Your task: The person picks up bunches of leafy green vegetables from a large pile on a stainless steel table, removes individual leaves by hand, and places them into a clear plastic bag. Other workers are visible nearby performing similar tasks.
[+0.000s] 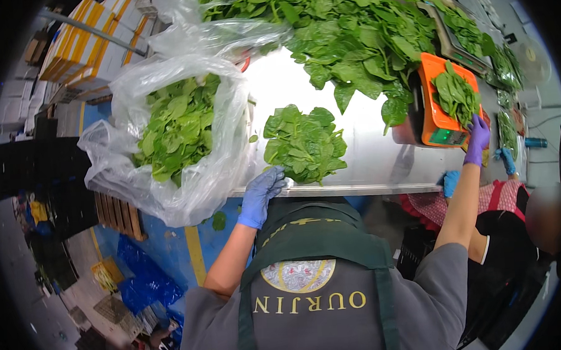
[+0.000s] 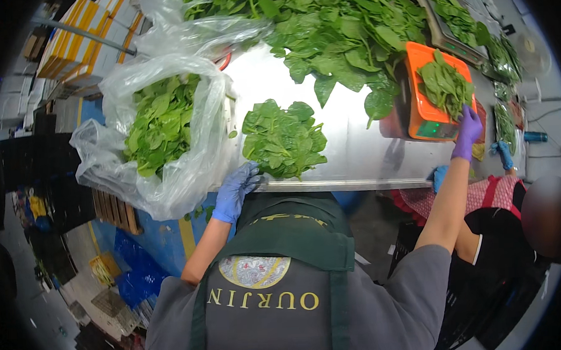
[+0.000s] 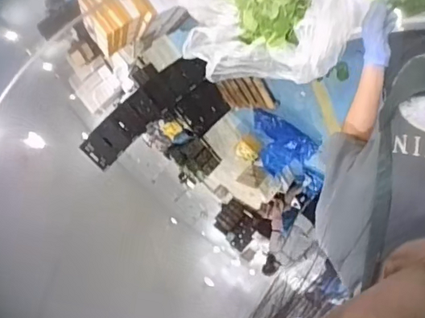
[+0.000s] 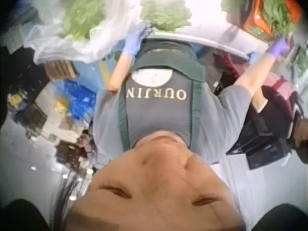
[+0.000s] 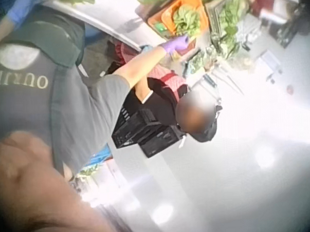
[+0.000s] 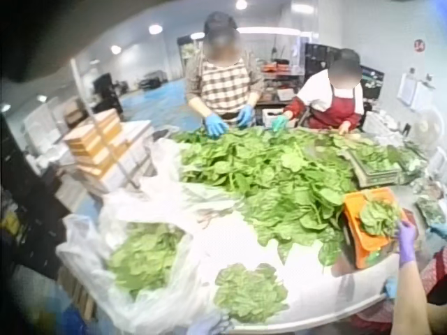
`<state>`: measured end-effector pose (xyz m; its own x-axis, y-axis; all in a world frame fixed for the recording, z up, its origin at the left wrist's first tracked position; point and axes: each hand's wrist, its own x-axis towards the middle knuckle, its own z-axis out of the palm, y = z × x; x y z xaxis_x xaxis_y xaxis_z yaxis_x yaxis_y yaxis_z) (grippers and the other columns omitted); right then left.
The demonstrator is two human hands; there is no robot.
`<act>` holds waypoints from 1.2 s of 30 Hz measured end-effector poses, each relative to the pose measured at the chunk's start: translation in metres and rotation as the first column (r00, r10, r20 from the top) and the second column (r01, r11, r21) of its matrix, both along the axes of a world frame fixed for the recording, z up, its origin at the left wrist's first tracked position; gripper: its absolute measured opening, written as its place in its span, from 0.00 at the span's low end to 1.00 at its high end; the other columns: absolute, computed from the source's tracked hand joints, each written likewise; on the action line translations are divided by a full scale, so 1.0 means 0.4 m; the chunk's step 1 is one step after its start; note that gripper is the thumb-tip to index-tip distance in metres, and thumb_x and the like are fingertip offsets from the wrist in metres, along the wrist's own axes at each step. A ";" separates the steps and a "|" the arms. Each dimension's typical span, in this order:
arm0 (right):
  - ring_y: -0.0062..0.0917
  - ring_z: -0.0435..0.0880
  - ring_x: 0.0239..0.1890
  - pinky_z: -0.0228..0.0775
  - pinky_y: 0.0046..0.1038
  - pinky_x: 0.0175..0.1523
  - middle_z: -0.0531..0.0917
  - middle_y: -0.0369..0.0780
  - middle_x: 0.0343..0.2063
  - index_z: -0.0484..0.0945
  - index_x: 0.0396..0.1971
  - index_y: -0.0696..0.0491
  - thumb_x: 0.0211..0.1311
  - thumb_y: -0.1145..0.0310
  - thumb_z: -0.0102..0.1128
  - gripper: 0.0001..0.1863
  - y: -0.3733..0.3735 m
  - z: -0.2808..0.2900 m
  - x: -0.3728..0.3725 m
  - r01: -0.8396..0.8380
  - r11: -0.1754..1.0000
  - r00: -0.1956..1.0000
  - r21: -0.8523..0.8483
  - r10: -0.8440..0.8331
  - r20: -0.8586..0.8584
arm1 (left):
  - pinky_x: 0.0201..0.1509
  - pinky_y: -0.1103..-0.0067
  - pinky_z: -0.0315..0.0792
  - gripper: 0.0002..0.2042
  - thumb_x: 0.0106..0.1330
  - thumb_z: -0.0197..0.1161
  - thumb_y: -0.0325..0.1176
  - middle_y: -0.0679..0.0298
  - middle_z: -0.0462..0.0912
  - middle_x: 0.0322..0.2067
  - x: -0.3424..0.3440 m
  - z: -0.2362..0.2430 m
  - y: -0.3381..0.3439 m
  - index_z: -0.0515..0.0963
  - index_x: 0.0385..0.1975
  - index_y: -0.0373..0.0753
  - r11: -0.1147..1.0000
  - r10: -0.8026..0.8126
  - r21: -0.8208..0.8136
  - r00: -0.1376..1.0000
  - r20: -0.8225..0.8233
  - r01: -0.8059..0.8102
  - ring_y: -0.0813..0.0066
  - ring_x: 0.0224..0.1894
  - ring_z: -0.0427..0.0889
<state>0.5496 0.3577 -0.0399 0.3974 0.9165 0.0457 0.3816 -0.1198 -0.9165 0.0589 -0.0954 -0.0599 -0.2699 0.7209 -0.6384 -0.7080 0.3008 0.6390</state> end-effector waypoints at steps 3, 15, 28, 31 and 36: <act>0.20 0.78 0.29 0.70 0.19 0.34 0.81 0.40 0.30 0.76 0.41 0.62 0.55 0.67 0.61 0.17 -0.132 0.052 -0.199 -0.158 0.952 0.978 0.262 0.114 0.175 | 0.45 0.83 0.70 0.17 0.65 0.53 0.36 0.62 0.77 0.45 0.004 -0.013 -0.021 0.70 0.51 0.35 1.000 0.020 0.014 1.000 -0.005 -0.020 0.77 0.41 0.77; 0.35 0.77 0.26 0.68 0.37 0.33 0.76 0.42 0.22 0.77 0.21 0.50 0.46 0.61 0.61 0.09 -0.644 -0.094 -1.001 -0.802 0.485 0.244 -0.347 0.798 0.551 | 0.45 0.85 0.70 0.17 0.66 0.52 0.36 0.62 0.76 0.47 -0.006 0.018 0.022 0.69 0.51 0.34 0.998 -0.037 0.051 0.999 0.011 0.036 0.79 0.41 0.76; 0.15 0.76 0.21 0.68 0.16 0.30 0.78 0.34 0.18 0.77 0.28 0.57 0.50 0.71 0.60 0.06 -0.597 -0.042 -0.935 -0.799 0.487 0.600 -0.353 0.596 -0.534 | 0.41 0.84 0.71 0.15 0.61 0.57 0.33 0.63 0.78 0.41 -0.028 0.050 0.028 0.74 0.47 0.36 0.997 -0.020 0.059 0.937 -0.348 0.044 0.77 0.38 0.78; 0.13 0.75 0.24 0.68 0.13 0.32 0.78 0.32 0.21 0.76 0.30 0.58 0.52 0.74 0.59 0.06 -0.633 -0.003 -0.920 -0.810 0.558 0.566 -0.180 0.664 -0.489 | 0.42 0.81 0.70 0.16 0.54 0.63 0.31 0.63 0.78 0.37 -0.012 0.112 0.064 0.76 0.44 0.44 0.958 0.008 0.109 0.356 -0.935 0.265 0.71 0.41 0.77; 0.12 0.76 0.27 0.69 0.15 0.33 0.79 0.33 0.23 0.76 0.29 0.58 0.53 0.74 0.60 0.05 -0.709 0.100 -0.917 -0.842 0.534 0.537 -0.078 0.817 -0.210 | 0.56 0.68 0.58 0.17 0.52 0.62 0.32 0.66 0.76 0.38 0.002 0.215 0.167 0.76 0.44 0.48 0.958 0.039 -0.057 -0.328 -0.944 0.280 0.69 0.46 0.73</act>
